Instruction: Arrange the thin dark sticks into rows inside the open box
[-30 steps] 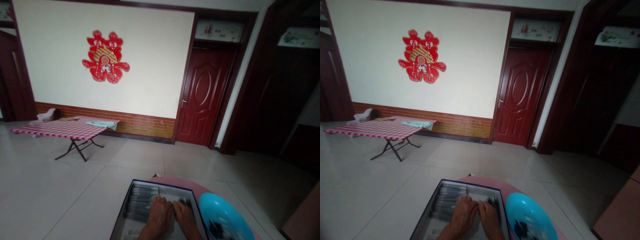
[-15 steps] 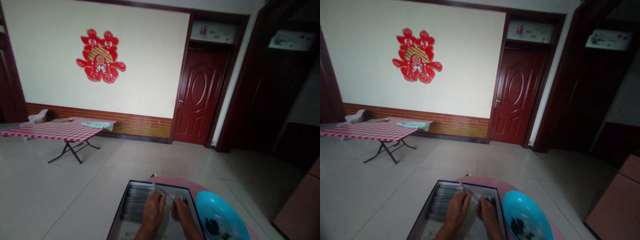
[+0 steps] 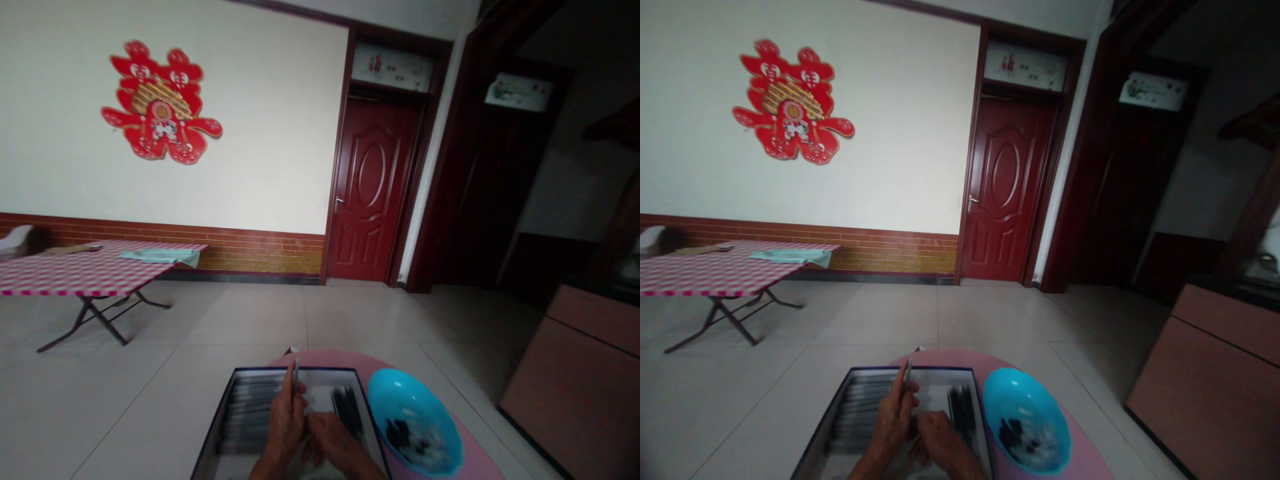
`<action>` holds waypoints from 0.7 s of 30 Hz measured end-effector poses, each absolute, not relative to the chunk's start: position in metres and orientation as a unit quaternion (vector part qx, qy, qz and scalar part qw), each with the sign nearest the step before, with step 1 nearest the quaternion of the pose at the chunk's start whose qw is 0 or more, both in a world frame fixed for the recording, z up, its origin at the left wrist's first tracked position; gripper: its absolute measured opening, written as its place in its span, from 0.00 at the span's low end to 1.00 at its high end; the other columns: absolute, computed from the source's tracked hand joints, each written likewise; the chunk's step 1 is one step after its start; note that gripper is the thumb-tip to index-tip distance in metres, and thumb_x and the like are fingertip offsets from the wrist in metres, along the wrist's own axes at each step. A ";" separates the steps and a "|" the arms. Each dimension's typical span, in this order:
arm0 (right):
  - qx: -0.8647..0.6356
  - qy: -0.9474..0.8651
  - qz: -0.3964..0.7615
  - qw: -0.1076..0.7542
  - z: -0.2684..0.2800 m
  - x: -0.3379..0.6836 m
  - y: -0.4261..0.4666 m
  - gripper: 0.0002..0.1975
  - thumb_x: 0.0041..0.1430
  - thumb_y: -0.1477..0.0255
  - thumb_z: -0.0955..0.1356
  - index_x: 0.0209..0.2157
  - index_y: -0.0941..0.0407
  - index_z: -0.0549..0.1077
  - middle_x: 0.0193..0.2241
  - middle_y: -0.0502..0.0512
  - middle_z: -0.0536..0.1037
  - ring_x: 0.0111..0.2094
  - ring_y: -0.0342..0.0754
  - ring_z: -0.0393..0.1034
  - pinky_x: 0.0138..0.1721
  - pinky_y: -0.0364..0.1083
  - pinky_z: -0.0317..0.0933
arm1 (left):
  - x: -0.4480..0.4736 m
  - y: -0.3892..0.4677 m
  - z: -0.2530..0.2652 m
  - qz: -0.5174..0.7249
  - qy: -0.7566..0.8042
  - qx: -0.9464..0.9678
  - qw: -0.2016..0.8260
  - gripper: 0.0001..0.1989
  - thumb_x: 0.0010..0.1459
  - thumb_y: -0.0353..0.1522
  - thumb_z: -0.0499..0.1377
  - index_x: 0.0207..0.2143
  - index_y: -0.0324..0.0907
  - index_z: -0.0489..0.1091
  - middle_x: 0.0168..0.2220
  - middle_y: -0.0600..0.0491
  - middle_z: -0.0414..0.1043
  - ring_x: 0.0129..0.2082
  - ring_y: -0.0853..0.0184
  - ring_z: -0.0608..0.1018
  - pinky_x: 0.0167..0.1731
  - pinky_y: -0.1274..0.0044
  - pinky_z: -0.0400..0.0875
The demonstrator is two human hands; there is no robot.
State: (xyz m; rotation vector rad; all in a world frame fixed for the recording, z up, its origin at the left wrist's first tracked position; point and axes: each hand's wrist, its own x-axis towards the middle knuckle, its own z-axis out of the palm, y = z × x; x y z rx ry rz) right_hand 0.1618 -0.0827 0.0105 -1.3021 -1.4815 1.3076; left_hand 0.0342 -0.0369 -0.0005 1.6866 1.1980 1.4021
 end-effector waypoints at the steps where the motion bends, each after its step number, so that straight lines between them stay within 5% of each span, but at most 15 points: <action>1: -0.511 -0.587 0.500 0.381 0.012 0.162 -0.082 0.24 0.59 0.54 0.60 0.24 0.57 0.74 0.20 0.53 0.76 0.21 0.46 0.68 0.25 0.44 0.58 | 0.033 -0.036 -0.002 0.525 0.457 0.651 0.301 0.29 0.58 0.36 0.46 0.61 0.36 0.58 0.33 0.51 0.77 0.25 0.67 0.78 0.26 0.77 0.72; 7: -0.553 -0.576 0.431 0.420 0.035 0.175 -0.073 0.19 0.57 0.60 0.59 0.30 0.58 0.74 0.28 0.55 0.78 0.25 0.45 0.70 0.23 0.41 0.58 | 0.027 -0.032 -0.005 0.486 0.477 0.709 0.184 0.21 0.62 0.35 0.46 0.54 0.44 0.69 0.44 0.50 0.78 0.40 0.63 0.80 0.40 0.74 0.74; 13: -0.620 -0.607 0.294 0.401 0.066 0.245 -0.076 0.18 0.55 0.62 0.60 0.33 0.57 0.76 0.29 0.53 0.79 0.30 0.47 0.73 0.29 0.42 0.62 | 0.029 -0.028 -0.024 0.439 0.452 0.769 0.102 0.20 0.65 0.34 0.46 0.55 0.45 0.67 0.36 0.51 0.80 0.30 0.64 0.82 0.30 0.77 0.75; 21: -0.734 -0.587 0.138 0.311 0.063 0.378 -0.108 0.15 0.45 0.69 0.63 0.29 0.54 0.80 0.31 0.56 0.82 0.34 0.53 0.75 0.40 0.48 0.64 | 0.031 -0.025 -0.035 0.454 0.406 0.793 0.027 0.18 0.65 0.36 0.45 0.46 0.44 0.72 0.40 0.49 0.80 0.36 0.63 0.82 0.36 0.74 0.77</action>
